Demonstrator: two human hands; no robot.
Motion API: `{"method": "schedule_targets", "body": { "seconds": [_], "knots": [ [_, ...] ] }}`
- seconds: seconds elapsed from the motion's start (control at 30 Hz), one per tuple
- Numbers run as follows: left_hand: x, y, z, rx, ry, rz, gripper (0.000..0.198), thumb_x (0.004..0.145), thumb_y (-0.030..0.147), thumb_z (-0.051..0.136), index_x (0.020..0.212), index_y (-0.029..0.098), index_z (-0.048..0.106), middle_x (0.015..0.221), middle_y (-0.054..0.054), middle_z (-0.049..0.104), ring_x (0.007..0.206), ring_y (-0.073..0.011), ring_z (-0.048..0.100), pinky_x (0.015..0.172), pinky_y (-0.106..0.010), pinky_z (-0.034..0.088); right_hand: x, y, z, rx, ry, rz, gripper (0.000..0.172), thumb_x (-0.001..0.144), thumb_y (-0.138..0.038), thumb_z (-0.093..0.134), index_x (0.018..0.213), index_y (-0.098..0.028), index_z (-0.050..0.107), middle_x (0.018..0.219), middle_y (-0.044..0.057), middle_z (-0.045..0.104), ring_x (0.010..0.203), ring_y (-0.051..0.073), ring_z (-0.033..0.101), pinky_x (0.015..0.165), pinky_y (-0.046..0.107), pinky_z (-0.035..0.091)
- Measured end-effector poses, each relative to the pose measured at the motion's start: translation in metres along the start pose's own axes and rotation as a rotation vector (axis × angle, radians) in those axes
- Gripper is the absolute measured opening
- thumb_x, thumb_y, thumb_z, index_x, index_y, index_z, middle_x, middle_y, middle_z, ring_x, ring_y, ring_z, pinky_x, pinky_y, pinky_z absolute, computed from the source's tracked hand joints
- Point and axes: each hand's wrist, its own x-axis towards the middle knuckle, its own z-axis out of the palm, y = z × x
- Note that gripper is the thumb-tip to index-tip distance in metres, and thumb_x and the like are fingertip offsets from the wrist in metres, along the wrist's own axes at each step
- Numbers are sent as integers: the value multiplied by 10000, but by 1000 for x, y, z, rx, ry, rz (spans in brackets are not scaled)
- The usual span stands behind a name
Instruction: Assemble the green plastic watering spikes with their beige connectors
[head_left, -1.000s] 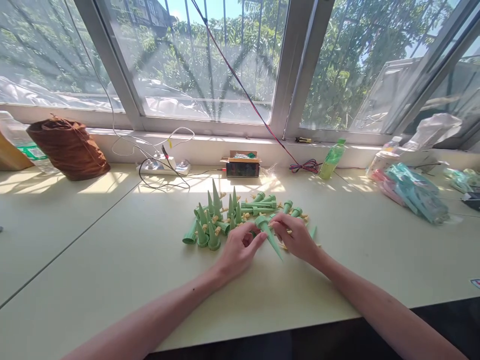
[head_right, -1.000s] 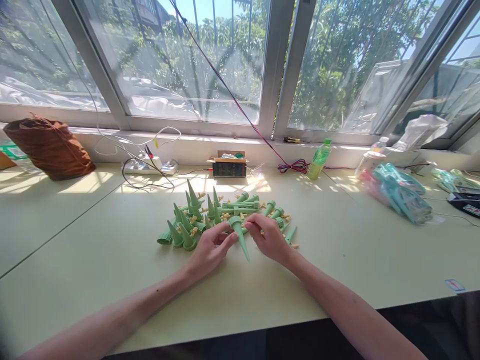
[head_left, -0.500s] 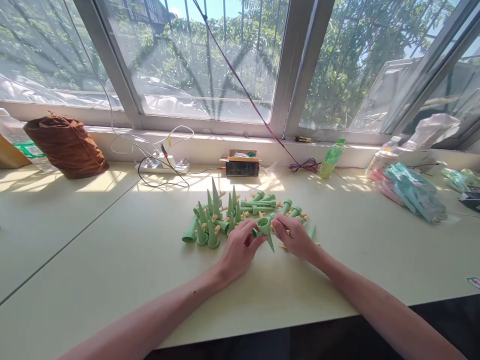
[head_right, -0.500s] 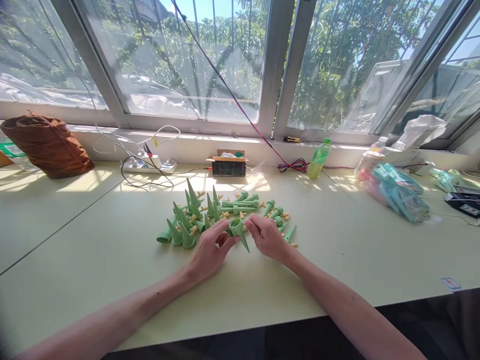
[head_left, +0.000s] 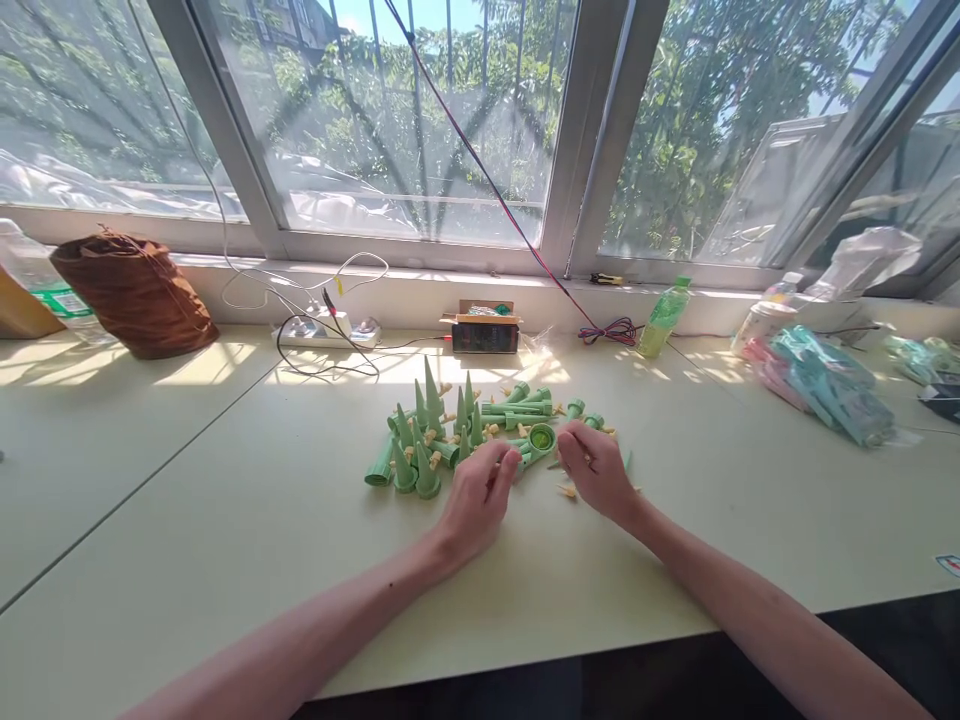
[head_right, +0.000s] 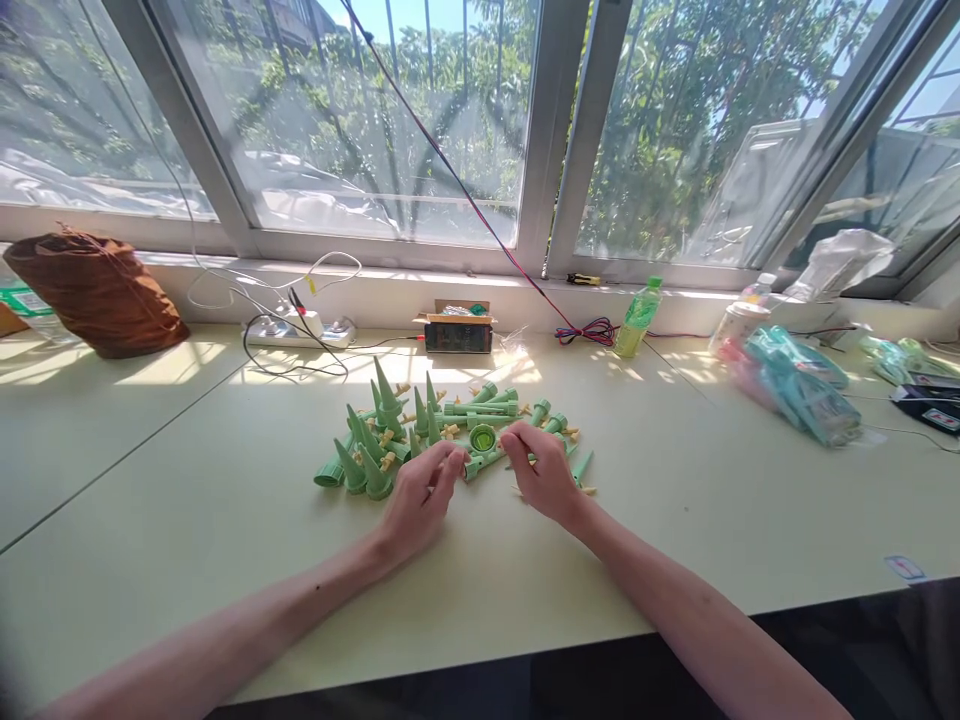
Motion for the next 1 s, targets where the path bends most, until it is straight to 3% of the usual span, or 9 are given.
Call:
{"method": "schedule_targets", "body": {
  "seconds": [0.13,0.37,0.6,0.73,1.0],
  "knots": [
    [2,2,-4,-89,-53,-2,622,1023,568,254,685,167,587,541,10,483,538,-127,469,615,-263,403,1,-3,-1,-17,-29,-74,366,1032,-450,416,783,-221,556,594,-8,522,543,143,470,543,266,387],
    [4,2,-6,-117,-82,-52,620,1002,597,313,545,188,407,483,20,423,512,-123,392,562,-271,312,2,-10,0,2,-136,-163,297,1022,-356,466,797,-212,597,614,-10,550,533,133,475,548,262,394],
    [4,5,-8,-152,-144,-66,505,993,563,386,665,183,436,545,37,417,527,-106,380,529,-247,290,2,-6,0,11,-144,-102,257,1020,-322,476,823,-204,593,608,-27,525,515,117,450,542,245,378],
    [3,6,-9,-182,-173,-84,397,978,532,454,872,161,547,600,56,396,499,-87,369,479,-223,281,2,-2,0,-9,-165,-96,297,1026,-342,456,781,-205,555,577,-39,487,500,112,408,521,240,351],
    [1,0,-3,-111,-107,67,217,953,350,569,1073,172,604,961,-34,519,586,-65,453,503,-205,408,4,1,0,-74,-196,-97,376,1031,-357,416,683,-214,424,554,-48,413,500,111,340,502,247,295]
  ]
}}
